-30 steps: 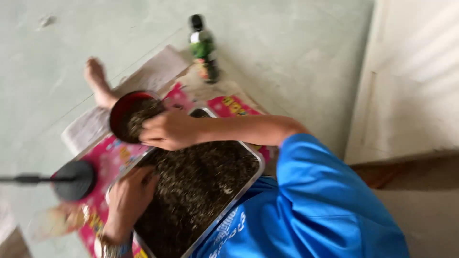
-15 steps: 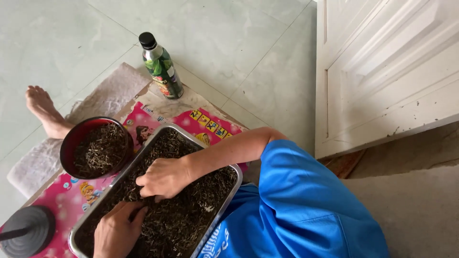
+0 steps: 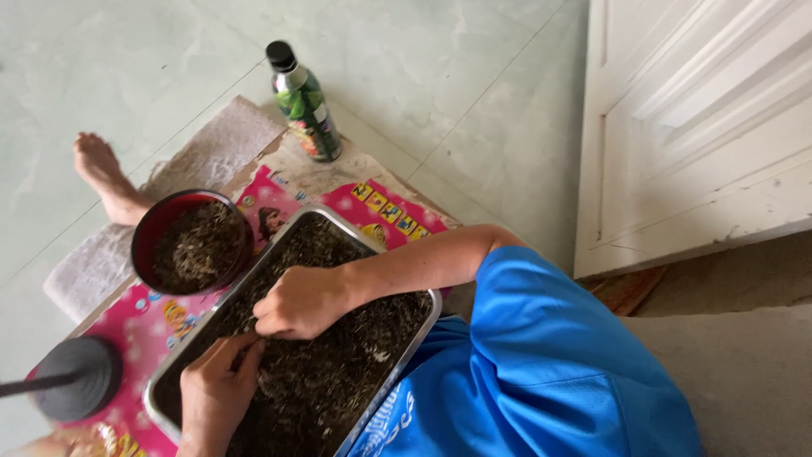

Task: Sorting through dried tea leaves in a tray to remove stems or impurities by hand.

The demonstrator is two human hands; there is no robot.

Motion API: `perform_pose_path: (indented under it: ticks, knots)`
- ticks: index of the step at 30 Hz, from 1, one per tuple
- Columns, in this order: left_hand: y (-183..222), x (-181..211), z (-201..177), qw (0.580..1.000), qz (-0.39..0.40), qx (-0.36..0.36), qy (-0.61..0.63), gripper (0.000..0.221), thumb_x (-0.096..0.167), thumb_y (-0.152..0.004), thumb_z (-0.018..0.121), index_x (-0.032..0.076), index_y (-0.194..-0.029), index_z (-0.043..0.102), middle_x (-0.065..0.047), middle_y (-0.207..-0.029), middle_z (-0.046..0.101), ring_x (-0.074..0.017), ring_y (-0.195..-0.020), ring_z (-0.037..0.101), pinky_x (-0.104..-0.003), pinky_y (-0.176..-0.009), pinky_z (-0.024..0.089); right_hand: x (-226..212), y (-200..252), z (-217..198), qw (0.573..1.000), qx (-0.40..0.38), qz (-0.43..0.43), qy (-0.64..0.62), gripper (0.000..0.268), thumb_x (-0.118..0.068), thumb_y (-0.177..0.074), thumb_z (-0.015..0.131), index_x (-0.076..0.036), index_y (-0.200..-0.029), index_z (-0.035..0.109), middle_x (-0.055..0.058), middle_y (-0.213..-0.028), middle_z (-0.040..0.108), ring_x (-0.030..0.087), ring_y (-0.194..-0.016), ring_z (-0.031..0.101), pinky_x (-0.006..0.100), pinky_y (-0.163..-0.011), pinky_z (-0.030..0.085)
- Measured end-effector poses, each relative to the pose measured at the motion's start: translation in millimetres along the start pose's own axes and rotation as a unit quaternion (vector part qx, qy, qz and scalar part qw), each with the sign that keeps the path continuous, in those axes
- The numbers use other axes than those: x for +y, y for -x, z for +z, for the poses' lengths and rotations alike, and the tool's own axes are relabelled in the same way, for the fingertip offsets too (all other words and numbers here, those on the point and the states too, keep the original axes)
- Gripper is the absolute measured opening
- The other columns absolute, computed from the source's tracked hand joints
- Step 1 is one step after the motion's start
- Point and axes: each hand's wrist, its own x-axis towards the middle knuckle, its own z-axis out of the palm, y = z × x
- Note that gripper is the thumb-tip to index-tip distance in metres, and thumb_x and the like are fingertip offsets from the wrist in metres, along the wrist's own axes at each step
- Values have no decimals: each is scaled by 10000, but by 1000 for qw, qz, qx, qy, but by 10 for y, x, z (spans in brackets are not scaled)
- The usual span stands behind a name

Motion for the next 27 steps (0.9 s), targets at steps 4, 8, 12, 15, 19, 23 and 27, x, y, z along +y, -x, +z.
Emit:
perform_pose_path:
  ticks: [4, 8, 12, 15, 19, 23, 27]
  knots:
    - [-41, 107, -91, 1000, -26, 3, 13, 157, 9, -799, 766, 54, -949, 777, -34, -736, 742, -137, -456, 535, -272, -455, 437, -17, 3, -97, 999, 34, -25, -4, 134, -85, -831, 679, -83, -774, 558, 47, -714, 614, 288, -517, 594, 391, -484, 488]
    - [18, 73, -165, 999, 3, 11, 34, 131, 51, -790, 774, 104, -910, 787, -29, -765, 748, -265, -626, 638, -353, -549, 522, 166, 53, 228, 999, 14, -32, -7, 97, -149, -935, 621, -122, -860, 565, 16, -736, 591, 267, -565, 615, 392, -493, 517]
    - [-105, 143, -348, 997, -24, -77, 0, 182, 126, -796, 741, 122, -969, 798, -20, -811, 793, -225, -595, 685, -330, -598, 541, 49, -3, -41, 999, 26, -27, -28, 84, -123, -903, 662, -69, -873, 604, 73, -806, 622, 323, -621, 605, 405, -556, 498]
    - [-270, 160, -520, 998, -32, -14, -44, 180, 93, -851, 718, 64, -1011, 795, -87, -701, 739, -196, -485, 590, -338, -487, 468, 163, -32, 83, 996, 24, -34, 77, 129, -186, -946, 647, -99, -852, 637, 49, -809, 659, 256, -610, 629, 384, -526, 534]
    - [-686, 95, -623, 985, 120, 102, -65, 119, -108, -967, 778, 6, -945, 804, -66, -676, 683, -106, -450, 460, -222, -423, 316, 340, -531, -240, 988, 67, 79, -114, 107, -52, -938, 631, -29, -861, 702, 114, -777, 750, 144, -536, 725, 218, -422, 602]
    - [-859, 101, -644, 980, 111, 115, -115, 113, -62, -1000, 792, -49, -1112, 804, -175, -1015, 775, -215, -659, 653, -295, -509, 450, 482, -870, -559, 991, 97, 82, -39, 78, -55, -906, 654, -80, -904, 728, 64, -776, 786, 116, -588, 767, 192, -609, 666]
    - [-452, -55, -555, 985, 98, 83, -114, 190, -70, -893, 803, -9, -1073, 802, -127, -956, 768, -203, -638, 657, -317, -584, 505, 287, -491, -446, 992, 61, 100, 45, 69, -181, -871, 702, -113, -858, 702, 33, -767, 684, 186, -548, 683, 337, -512, 571]
